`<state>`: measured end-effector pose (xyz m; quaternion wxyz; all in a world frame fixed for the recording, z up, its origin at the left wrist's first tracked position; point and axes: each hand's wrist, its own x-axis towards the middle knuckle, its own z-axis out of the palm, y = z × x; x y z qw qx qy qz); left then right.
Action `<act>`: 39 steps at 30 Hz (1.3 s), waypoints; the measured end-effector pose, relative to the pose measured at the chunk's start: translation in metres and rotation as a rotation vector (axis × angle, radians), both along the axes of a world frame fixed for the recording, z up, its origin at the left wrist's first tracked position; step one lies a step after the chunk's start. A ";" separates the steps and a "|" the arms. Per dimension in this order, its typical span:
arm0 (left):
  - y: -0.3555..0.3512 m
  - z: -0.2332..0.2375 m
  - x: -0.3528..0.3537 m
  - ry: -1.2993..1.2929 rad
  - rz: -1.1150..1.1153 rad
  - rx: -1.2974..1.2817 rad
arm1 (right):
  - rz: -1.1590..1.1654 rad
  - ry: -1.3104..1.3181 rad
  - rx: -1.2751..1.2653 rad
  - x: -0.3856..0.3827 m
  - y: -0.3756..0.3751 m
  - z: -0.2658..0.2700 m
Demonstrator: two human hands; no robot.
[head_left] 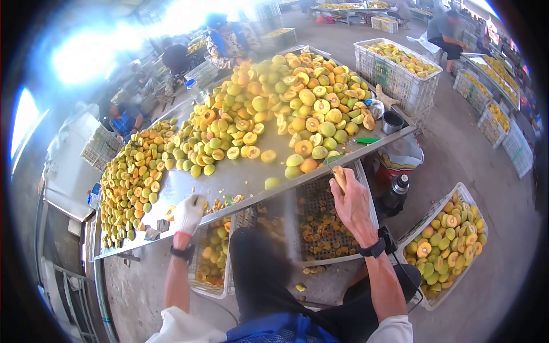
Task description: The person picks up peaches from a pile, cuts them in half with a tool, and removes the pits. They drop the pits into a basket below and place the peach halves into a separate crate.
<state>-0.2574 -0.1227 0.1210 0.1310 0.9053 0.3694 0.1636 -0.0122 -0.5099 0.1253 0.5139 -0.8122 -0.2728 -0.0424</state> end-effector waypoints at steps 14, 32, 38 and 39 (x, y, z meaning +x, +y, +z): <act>0.012 -0.076 0.305 0.102 -0.375 0.074 | 0.006 -0.006 -0.099 0.018 0.005 -0.015; -0.065 -0.048 0.504 -0.099 -0.579 0.357 | -0.037 0.111 -0.121 0.046 -0.025 -0.015; -0.034 -0.113 0.447 0.071 -0.524 0.177 | -0.057 0.059 -0.037 0.038 -0.035 0.000; -0.038 -0.107 0.427 0.094 -0.522 0.182 | -0.050 0.041 -0.003 0.036 -0.036 0.001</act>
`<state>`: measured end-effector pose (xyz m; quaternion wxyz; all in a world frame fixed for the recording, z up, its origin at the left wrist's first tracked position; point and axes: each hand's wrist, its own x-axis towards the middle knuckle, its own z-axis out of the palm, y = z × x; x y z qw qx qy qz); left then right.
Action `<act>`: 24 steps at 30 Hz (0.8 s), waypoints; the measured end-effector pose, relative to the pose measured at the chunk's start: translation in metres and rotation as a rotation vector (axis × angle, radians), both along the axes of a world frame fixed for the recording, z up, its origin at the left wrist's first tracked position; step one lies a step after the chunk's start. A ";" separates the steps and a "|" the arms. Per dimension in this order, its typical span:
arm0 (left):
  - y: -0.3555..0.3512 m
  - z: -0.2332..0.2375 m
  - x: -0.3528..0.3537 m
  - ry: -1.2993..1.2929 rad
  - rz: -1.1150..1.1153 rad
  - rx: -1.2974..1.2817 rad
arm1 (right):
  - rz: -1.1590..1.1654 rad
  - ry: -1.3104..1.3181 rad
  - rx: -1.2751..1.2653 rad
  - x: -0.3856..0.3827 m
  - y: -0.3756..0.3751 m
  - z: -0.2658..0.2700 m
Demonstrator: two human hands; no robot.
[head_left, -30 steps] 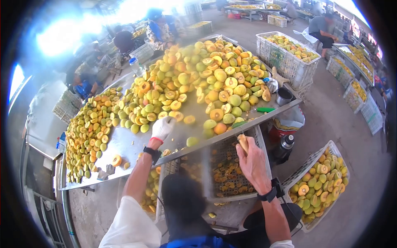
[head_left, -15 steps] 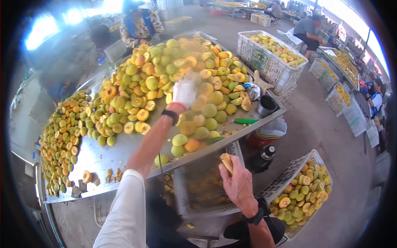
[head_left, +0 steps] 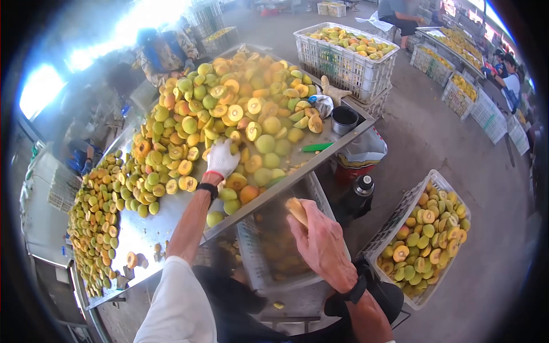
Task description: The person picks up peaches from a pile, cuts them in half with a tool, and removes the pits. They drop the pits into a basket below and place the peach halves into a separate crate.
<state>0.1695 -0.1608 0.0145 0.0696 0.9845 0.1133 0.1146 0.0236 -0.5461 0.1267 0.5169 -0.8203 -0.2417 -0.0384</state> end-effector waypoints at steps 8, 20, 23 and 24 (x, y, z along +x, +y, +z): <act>-0.040 0.069 -0.111 -0.067 -0.002 -0.259 | 0.030 -0.059 0.006 -0.025 -0.003 0.010; -0.161 0.113 -0.215 -0.155 -0.039 -1.929 | 0.226 -0.052 -0.048 -0.043 0.029 0.006; -0.171 0.115 -0.218 -0.161 -0.086 -1.765 | 0.198 -0.085 -0.070 -0.042 0.031 0.002; -0.174 0.117 -0.217 -0.170 -0.091 -1.662 | 0.188 -0.090 -0.093 -0.041 0.031 0.003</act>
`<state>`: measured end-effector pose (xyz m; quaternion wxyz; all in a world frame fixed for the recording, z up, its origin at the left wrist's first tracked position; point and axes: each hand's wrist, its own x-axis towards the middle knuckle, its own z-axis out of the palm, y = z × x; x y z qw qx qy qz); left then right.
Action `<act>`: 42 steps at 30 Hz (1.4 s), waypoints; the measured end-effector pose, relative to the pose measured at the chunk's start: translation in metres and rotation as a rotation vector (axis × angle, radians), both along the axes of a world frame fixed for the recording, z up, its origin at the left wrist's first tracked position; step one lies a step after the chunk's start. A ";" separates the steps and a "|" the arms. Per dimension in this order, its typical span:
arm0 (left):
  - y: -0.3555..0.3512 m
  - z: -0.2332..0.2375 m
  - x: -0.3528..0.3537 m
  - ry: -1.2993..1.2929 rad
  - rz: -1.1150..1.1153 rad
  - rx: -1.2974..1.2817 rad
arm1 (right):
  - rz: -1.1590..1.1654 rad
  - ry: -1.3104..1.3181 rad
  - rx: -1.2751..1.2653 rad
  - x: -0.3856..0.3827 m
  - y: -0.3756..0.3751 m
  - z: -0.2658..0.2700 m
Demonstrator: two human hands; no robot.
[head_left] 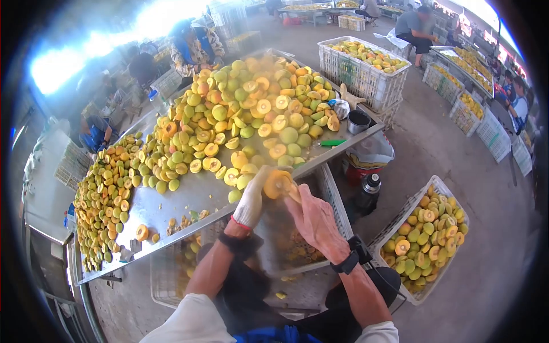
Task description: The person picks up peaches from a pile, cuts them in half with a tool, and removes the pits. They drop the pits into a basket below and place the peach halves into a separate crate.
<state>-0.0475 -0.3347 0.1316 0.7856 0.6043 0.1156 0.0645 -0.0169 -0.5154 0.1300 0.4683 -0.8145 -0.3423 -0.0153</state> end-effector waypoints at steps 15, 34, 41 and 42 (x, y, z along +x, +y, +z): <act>-0.008 -0.006 0.005 -0.252 0.124 0.518 | 0.032 0.030 -0.102 0.002 0.008 -0.005; 0.002 0.003 0.008 -0.267 -0.013 0.353 | 0.277 0.297 0.211 -0.002 0.014 -0.025; 0.004 0.011 0.004 -0.196 -0.204 0.171 | 0.578 1.370 0.302 -0.006 -0.004 -0.012; 0.002 0.014 0.005 -0.220 -0.221 0.128 | 0.593 1.397 0.327 -0.005 -0.004 -0.012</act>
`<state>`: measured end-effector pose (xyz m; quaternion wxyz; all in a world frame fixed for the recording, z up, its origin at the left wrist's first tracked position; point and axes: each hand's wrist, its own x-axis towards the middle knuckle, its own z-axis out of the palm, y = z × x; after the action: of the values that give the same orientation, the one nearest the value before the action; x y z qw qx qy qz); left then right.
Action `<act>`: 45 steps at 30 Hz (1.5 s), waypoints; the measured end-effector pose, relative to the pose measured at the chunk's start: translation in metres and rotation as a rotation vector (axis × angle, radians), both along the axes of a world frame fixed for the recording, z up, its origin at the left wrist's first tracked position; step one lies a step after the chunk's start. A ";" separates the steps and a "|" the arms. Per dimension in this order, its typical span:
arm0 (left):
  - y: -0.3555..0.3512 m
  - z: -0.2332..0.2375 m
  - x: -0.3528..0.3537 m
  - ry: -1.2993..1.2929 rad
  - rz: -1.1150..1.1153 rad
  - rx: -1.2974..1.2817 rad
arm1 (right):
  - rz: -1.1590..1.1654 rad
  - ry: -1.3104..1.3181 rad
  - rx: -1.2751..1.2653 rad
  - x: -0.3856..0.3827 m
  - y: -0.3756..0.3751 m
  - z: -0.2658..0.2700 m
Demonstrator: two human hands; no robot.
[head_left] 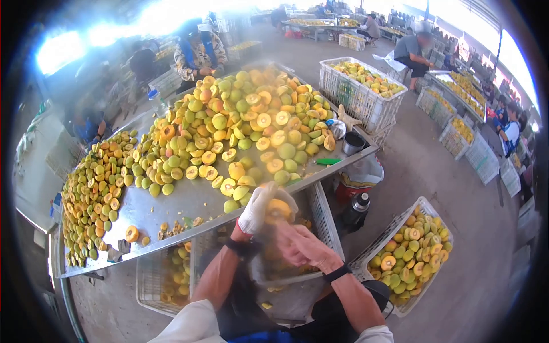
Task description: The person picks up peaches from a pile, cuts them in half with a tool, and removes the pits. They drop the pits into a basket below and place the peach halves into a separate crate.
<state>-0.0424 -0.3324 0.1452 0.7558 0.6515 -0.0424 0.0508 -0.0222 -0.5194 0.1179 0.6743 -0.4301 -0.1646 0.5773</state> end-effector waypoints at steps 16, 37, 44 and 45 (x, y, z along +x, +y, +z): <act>-0.011 -0.028 0.022 0.092 0.067 -0.476 | -0.272 -0.344 -0.162 -0.013 0.013 0.004; 0.107 0.041 -0.152 0.053 0.819 0.561 | -0.614 -1.579 -0.374 -0.010 -0.022 0.012; 0.165 -0.023 -0.249 0.473 0.838 1.525 | -0.588 -1.703 -0.368 -0.007 -0.028 0.029; 0.170 -0.030 -0.240 0.440 0.879 1.457 | -0.591 -1.706 -0.366 -0.007 -0.028 0.029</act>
<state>-0.2826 -0.1624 0.1148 0.0548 0.9243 0.3369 0.1708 -0.0293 -0.5477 0.1471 0.3661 -0.8347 -0.3954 -0.1141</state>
